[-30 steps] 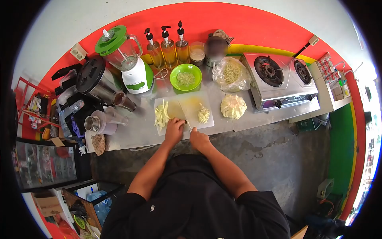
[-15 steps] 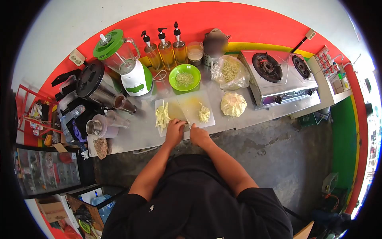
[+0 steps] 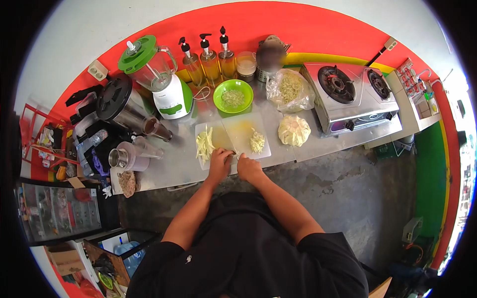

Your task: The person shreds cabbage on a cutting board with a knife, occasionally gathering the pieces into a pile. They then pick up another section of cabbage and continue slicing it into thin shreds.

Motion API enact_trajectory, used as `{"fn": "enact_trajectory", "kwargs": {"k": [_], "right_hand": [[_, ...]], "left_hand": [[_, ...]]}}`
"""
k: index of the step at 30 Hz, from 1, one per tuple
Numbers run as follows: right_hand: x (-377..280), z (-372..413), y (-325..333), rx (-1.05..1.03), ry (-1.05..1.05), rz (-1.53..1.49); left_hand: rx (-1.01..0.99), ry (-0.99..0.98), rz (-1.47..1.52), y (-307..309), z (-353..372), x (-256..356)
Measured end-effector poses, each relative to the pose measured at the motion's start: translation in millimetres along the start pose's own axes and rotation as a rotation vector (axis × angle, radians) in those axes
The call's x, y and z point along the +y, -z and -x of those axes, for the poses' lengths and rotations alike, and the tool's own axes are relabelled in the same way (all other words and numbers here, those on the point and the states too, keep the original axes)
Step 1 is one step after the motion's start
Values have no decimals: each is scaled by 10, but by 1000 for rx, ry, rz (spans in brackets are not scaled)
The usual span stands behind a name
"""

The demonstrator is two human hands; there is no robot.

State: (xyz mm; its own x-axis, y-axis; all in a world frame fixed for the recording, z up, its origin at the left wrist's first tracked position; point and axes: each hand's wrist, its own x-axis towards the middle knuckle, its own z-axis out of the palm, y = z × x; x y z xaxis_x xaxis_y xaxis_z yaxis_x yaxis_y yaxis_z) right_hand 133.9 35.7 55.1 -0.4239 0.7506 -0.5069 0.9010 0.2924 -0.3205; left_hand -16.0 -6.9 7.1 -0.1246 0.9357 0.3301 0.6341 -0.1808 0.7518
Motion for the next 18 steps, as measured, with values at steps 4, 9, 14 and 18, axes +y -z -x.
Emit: {"fn": "enact_trajectory", "kwargs": {"k": [4,9,14,18], "right_hand": [[-26,134,-97,-5,-12,23],[-54,43,5,3,3,10],[-53,114,-69,30,3,75],[-95,109,-75,12,-6,130]], "left_hand": [[-10,27,4,-25,10,-38],[-1,48,9,-27,20,-54],[15,-4,31,3,10,-15],[36,9,16,-13,16,-3]]}}
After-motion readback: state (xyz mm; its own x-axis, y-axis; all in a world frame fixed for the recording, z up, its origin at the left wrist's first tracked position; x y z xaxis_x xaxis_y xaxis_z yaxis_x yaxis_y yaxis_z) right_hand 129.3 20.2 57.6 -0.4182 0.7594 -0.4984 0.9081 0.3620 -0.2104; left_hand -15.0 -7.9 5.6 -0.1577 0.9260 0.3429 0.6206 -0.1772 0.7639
